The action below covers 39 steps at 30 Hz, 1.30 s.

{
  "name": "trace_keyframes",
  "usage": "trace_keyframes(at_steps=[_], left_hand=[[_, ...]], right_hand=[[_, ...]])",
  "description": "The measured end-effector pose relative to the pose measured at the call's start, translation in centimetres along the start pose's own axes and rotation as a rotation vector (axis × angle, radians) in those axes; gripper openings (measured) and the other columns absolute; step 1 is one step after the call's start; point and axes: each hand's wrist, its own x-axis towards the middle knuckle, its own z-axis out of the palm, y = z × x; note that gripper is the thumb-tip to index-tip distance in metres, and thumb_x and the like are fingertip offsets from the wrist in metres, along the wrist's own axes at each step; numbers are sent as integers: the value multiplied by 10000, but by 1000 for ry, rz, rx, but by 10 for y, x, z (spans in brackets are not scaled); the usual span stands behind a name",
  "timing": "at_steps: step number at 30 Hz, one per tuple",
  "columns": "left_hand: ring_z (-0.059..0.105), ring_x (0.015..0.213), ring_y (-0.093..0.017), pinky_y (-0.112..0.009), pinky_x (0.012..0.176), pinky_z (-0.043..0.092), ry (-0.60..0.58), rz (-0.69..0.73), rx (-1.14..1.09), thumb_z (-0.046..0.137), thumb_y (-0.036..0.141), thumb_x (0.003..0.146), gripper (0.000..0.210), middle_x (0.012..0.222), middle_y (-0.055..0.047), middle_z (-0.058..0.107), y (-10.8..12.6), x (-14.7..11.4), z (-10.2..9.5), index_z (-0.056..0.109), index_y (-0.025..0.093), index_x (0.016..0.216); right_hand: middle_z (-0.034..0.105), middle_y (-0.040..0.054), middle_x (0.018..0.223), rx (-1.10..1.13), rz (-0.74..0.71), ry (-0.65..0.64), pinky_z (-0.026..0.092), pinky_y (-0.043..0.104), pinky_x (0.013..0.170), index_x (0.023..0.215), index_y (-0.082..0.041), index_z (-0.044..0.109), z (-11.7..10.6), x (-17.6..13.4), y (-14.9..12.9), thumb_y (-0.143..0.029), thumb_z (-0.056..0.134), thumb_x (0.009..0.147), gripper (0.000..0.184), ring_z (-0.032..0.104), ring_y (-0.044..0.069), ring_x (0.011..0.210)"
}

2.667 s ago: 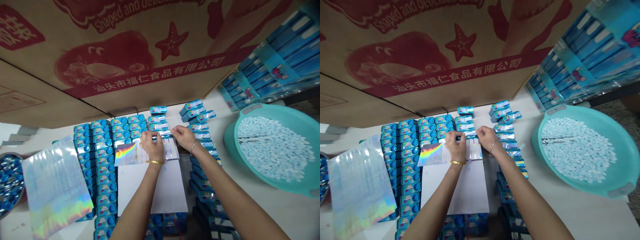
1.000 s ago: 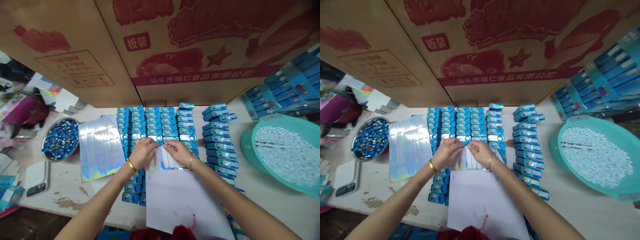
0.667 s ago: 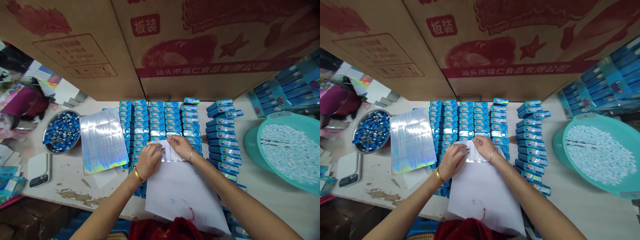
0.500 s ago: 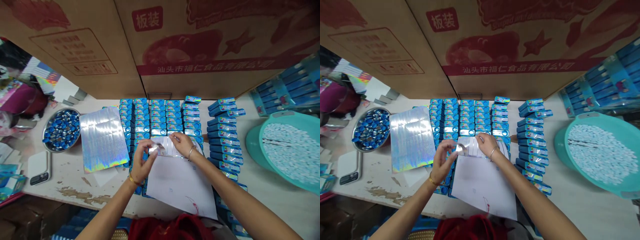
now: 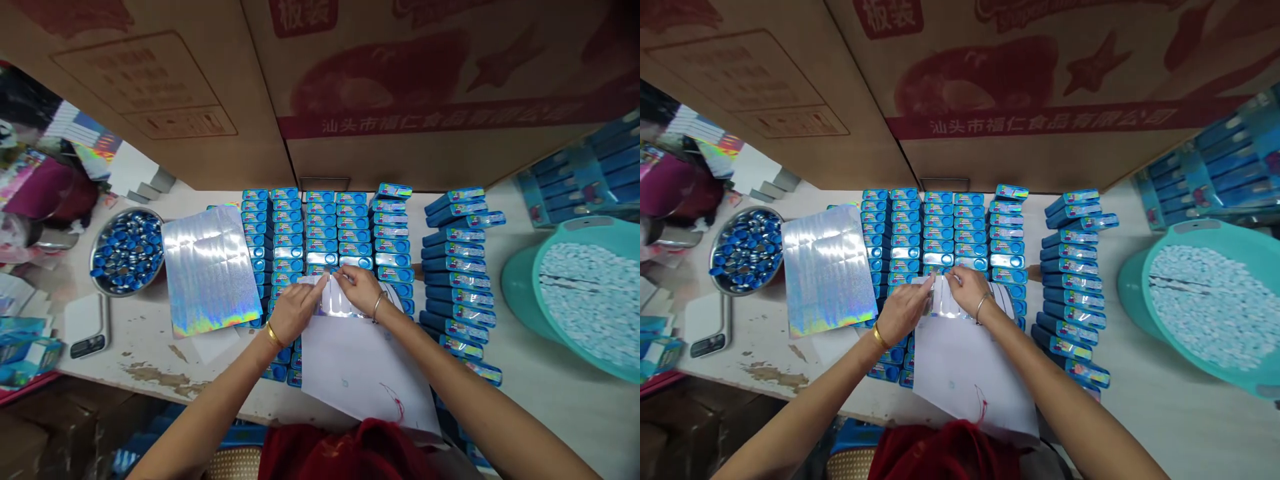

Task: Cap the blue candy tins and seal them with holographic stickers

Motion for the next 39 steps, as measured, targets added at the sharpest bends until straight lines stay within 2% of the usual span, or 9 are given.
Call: trace_keyframes(at_steps=[5,8,12,17,20,24,29,35,39], left_hand=[[567,741,-115,-273,738,495,414,-374,-524,592,220,845,614,800,13,567,20,2,-41,321,242,1396],[549,706,-93,-235,694,500,598,-583,-830,660,231,796,637,776,29,529,30,22,-57,350,254,1352],[526,640,-67,-198,635,480,608,-712,-1095,701,236,754,632,756,47,513,40,56,-49,383,262,1300],[534,633,-62,-195,626,474,565,-747,-1271,720,243,718,639,759,51,524,60,92,-16,396,245,1269],[530,612,-64,-198,603,469,552,-736,-1295,716,247,710,647,742,56,515,72,112,6,386,236,1266],[504,582,-59,-194,576,434,526,-708,-1253,682,229,724,640,750,52,509,85,142,39,372,217,1284],[522,663,-92,-224,683,439,543,-751,-1062,642,167,729,668,719,45,516,89,183,73,352,185,1330],[531,706,-125,-316,812,409,492,-820,-746,612,148,733,690,735,38,557,87,197,102,346,200,1368],[544,778,-166,-398,896,341,470,-820,-575,603,190,748,701,773,26,593,89,194,115,332,212,1393]], right_hand=[[691,84,843,-247,-30,16,392,348,799,794,-201,657,8,-4,-4,-252,429,883,250,610,234,875],[675,119,974,-137,-81,93,385,399,884,970,-189,664,7,-13,-6,-329,403,914,302,579,262,996],[632,119,1127,384,-151,172,399,410,955,1094,-203,626,-11,-29,-12,-573,307,902,525,551,257,1097],[670,60,872,761,194,176,475,362,830,888,-204,636,-43,-36,-14,-544,598,768,362,610,212,857],[604,10,672,802,271,242,468,315,736,697,-204,585,-62,-35,-1,-496,616,765,301,561,159,688],[561,-11,619,730,239,376,438,289,637,675,-207,568,-93,-25,34,-508,636,738,315,514,139,607],[484,-33,499,504,230,290,365,279,500,613,-213,527,-123,6,83,-541,590,734,355,436,128,480],[569,3,545,14,198,225,373,278,557,638,-215,551,-132,34,114,-312,495,807,203,512,160,557],[628,44,626,-87,197,226,374,291,608,647,-217,576,-128,39,121,-252,484,810,191,551,183,625]])
